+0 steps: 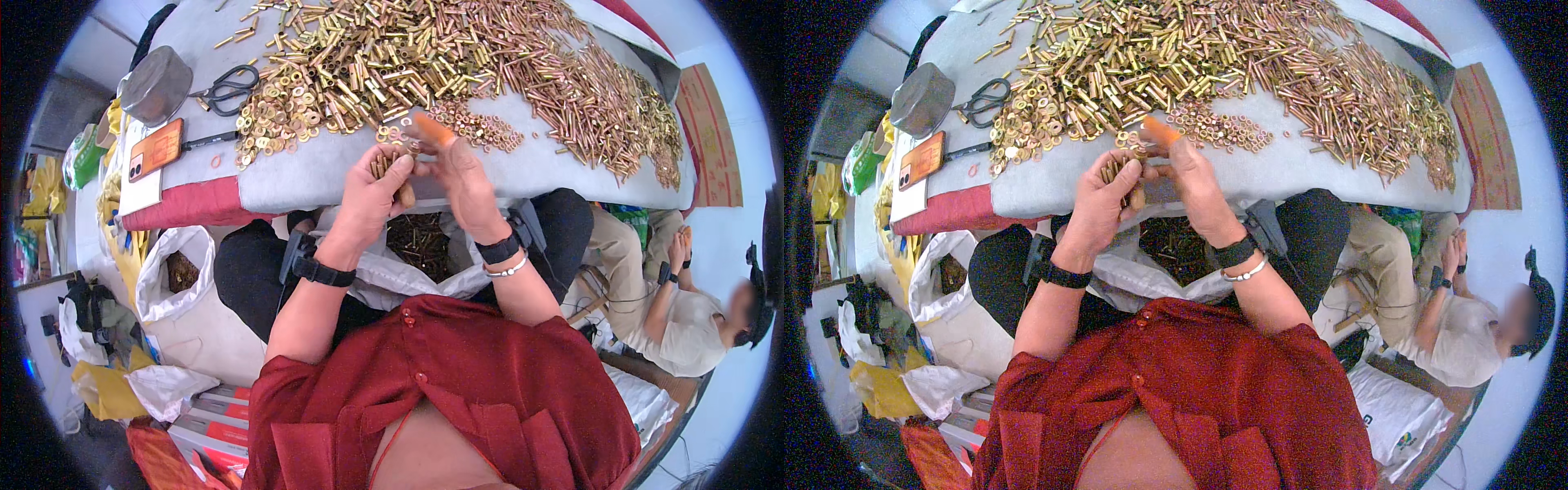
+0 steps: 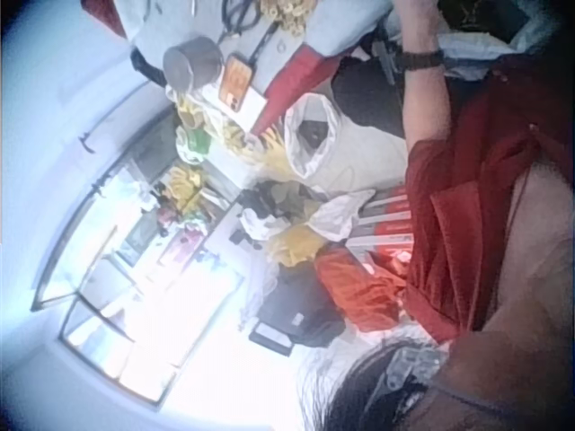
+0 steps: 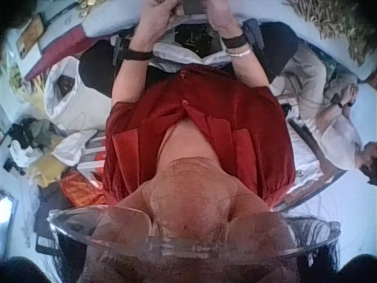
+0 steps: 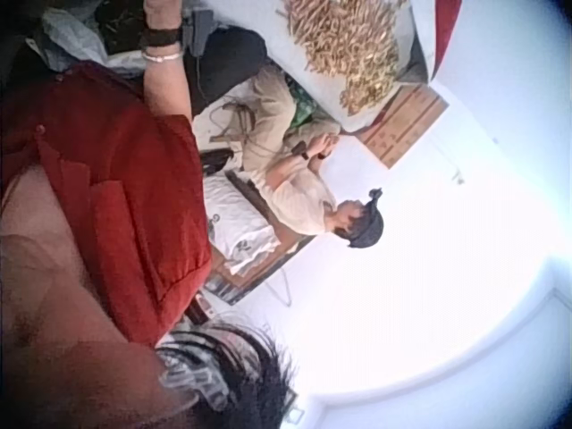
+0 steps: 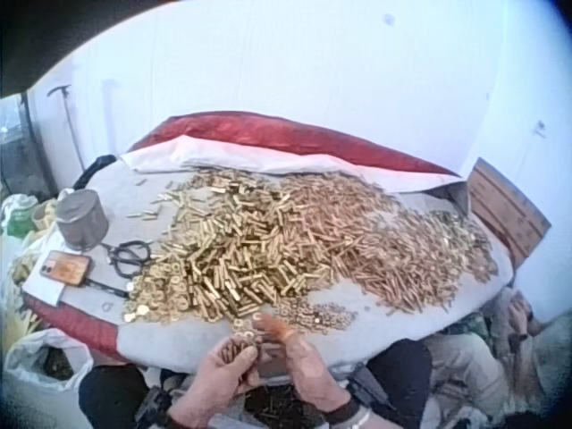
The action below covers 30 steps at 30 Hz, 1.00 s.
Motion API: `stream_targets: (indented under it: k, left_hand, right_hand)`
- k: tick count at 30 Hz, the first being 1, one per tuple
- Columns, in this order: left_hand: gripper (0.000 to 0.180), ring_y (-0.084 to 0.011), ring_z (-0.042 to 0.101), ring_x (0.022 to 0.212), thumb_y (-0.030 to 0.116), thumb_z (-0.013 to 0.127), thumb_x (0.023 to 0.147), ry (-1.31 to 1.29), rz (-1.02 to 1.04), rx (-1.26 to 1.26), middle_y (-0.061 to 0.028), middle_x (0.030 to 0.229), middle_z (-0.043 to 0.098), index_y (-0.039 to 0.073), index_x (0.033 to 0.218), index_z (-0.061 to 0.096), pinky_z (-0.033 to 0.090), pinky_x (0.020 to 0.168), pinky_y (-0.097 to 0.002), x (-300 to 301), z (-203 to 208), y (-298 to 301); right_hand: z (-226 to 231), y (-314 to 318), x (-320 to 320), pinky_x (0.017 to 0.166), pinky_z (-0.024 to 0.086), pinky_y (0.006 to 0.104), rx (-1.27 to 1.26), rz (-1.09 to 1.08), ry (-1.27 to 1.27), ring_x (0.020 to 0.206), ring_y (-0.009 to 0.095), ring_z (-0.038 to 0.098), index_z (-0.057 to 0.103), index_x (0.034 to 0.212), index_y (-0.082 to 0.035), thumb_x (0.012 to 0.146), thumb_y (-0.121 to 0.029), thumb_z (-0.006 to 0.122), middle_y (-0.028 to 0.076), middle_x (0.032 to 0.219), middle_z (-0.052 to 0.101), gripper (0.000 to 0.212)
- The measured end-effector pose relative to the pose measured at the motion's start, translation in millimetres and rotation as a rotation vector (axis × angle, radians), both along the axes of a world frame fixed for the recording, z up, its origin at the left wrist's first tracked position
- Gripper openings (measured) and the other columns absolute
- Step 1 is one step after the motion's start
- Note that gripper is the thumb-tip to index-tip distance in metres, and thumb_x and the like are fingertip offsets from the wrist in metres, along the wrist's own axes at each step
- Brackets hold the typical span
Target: The recorder is sorting various brass hardware components including screws and washers.
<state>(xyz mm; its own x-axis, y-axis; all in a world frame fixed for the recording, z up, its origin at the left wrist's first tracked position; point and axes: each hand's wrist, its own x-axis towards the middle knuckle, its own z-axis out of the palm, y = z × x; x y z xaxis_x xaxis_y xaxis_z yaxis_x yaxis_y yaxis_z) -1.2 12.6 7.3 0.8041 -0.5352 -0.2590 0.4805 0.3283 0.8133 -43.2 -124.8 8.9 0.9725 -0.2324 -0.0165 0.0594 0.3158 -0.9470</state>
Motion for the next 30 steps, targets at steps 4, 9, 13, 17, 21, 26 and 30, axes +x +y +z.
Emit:
stream_targets:
  k: [4,9,13,17,21,26,30]
  left_hand:
    - [0.018,-0.0035,0.048,0.050,0.019,0.057,0.092,0.007,-0.030,-0.104,-0.0048,0.084,0.066,0.007,0.103,0.054,0.033,0.038,-0.0175,5.6,-5.2,4.7]
    - [0.021,-0.0055,0.050,0.053,0.022,0.056,0.093,-0.070,-0.188,0.144,-0.0048,0.084,0.065,0.004,0.103,0.060,0.032,0.040,-0.0180,3.9,-3.8,7.1]
    - [0.023,-0.0056,0.055,0.058,0.024,0.054,0.094,-0.190,-0.410,0.258,-0.0030,0.088,0.066,0.006,0.105,0.063,0.036,0.043,-0.0179,-7.1,2.4,7.0]
    - [0.024,-0.0050,0.055,0.058,0.027,0.052,0.095,-0.118,-0.573,0.315,-0.0013,0.087,0.066,0.011,0.108,0.063,0.040,0.046,-0.0186,-9.0,5.9,6.4]
    - [0.026,-0.0048,0.051,0.056,0.027,0.052,0.095,-0.206,-0.359,0.361,-0.0021,0.085,0.064,0.007,0.109,0.060,0.038,0.045,-0.0192,-1.8,-8.8,-0.1]
    - [0.025,-0.0040,0.048,0.056,0.026,0.054,0.093,-0.075,-0.029,0.267,-0.0014,0.082,0.062,0.005,0.106,0.058,0.035,0.045,-0.0189,0.1,-2.3,4.7]
    - [0.023,-0.0027,0.046,0.054,0.025,0.059,0.091,0.017,0.018,0.222,0.0000,0.079,0.062,0.006,0.104,0.060,0.032,0.042,-0.0181,2.4,6.1,9.1]
  right_hand:
    - [-0.6,-8.9,0.2,0.082,0.044,0.0316,0.190,-0.041,0.053,0.083,0.016,0.059,0.061,0.104,0.003,0.097,-0.051,0.028,0.007,0.089,0.065,0.063]
    - [2.4,-15.7,13.3,0.066,0.045,0.0291,-0.369,-0.133,0.159,0.074,0.018,0.057,0.062,0.099,-0.003,0.095,-0.031,0.050,0.006,0.085,0.062,0.031]
    - [-6.8,-25.8,48.2,0.072,0.045,0.0382,-1.154,-0.357,-0.074,0.079,0.027,0.056,0.061,0.094,-0.004,0.082,-0.017,0.065,0.010,0.085,0.061,0.018]
    - [-10.0,-27.0,72.9,0.075,0.042,0.0402,-1.570,-0.377,-0.178,0.084,0.031,0.054,0.060,0.098,-0.005,0.076,-0.011,0.066,0.012,0.087,0.060,0.023]
    - [-17.0,-27.9,76.2,0.074,0.041,0.0405,-1.556,-0.383,-0.222,0.085,0.031,0.052,0.060,0.098,-0.004,0.076,-0.009,0.065,0.012,0.087,0.057,0.023]
    - [-11.8,-27.7,57.5,0.073,0.042,0.0377,-1.446,-0.360,-0.271,0.083,0.030,0.052,0.063,0.097,-0.006,0.077,-0.005,0.063,0.011,0.087,0.056,0.020]
    - [-1.9,-27.7,30.7,0.074,0.043,0.0387,-1.289,-0.222,-0.354,0.086,0.031,0.051,0.064,0.094,-0.005,0.075,-0.001,0.059,0.013,0.089,0.052,0.020]
